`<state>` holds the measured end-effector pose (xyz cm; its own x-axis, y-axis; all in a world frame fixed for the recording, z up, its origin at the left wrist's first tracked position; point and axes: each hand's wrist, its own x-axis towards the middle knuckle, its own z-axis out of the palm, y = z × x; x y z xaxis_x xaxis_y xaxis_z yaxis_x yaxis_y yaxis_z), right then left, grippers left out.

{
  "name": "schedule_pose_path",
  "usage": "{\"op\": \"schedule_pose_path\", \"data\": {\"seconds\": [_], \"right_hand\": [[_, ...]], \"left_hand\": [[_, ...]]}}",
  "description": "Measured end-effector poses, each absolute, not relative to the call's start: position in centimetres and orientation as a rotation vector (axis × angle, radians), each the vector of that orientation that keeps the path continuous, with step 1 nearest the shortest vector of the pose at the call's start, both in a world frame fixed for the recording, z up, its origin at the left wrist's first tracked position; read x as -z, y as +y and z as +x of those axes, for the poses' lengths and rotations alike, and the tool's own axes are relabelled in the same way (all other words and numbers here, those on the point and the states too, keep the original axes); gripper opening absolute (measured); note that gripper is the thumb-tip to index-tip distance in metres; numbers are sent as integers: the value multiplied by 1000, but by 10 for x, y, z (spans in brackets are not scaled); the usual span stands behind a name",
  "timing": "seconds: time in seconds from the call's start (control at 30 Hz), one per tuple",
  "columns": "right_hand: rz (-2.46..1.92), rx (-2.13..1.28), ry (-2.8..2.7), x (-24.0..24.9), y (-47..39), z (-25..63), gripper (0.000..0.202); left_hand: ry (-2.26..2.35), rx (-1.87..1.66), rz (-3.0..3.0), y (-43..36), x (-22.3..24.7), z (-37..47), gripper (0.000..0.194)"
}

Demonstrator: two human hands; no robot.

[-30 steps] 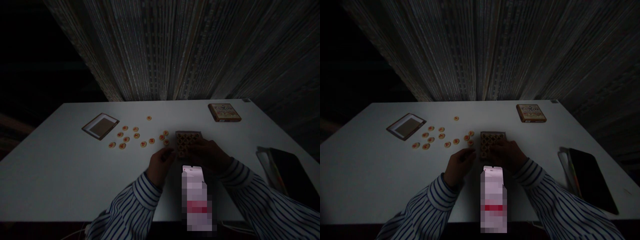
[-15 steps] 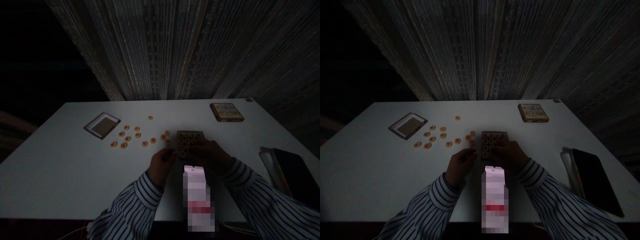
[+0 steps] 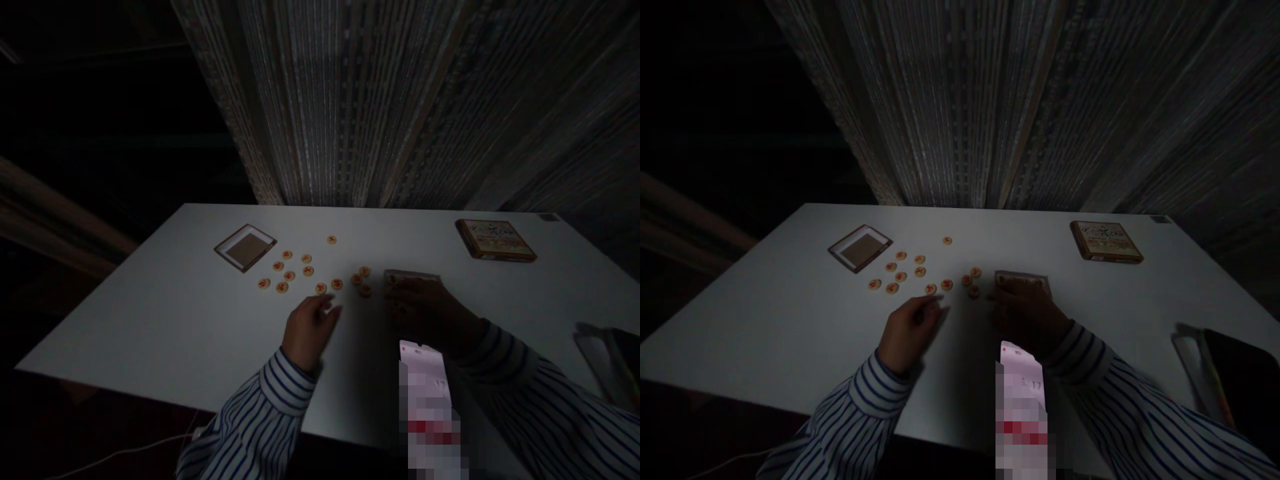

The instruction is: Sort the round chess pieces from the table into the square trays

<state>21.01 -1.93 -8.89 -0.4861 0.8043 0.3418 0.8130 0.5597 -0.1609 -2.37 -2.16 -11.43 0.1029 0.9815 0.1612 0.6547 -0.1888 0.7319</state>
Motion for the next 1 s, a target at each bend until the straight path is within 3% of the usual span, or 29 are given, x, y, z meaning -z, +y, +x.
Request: {"op": "schedule_pose_path", "data": {"seconds": [0.2,0.3,0.43,0.6,1.0], "right_hand": [[-1251,29,-2469,81,-12,190,24],[-1251,25,-2467,82,-11,190,23],[-1214,-13,-2401,86,-13,193,23],[-1256,-344,-2159,86,-19,193,18],[-1303,-841,-1803,65,-39,204,25]], "left_hand": [[1845,-640,2102,10,115,-39,38],[1812,-538,2159,17,115,-39,30],[1672,-682,2177,14,113,-37,24],[1313,-893,2066,-6,100,-19,24],[1056,-855,1715,-29,85,31,25]]}}
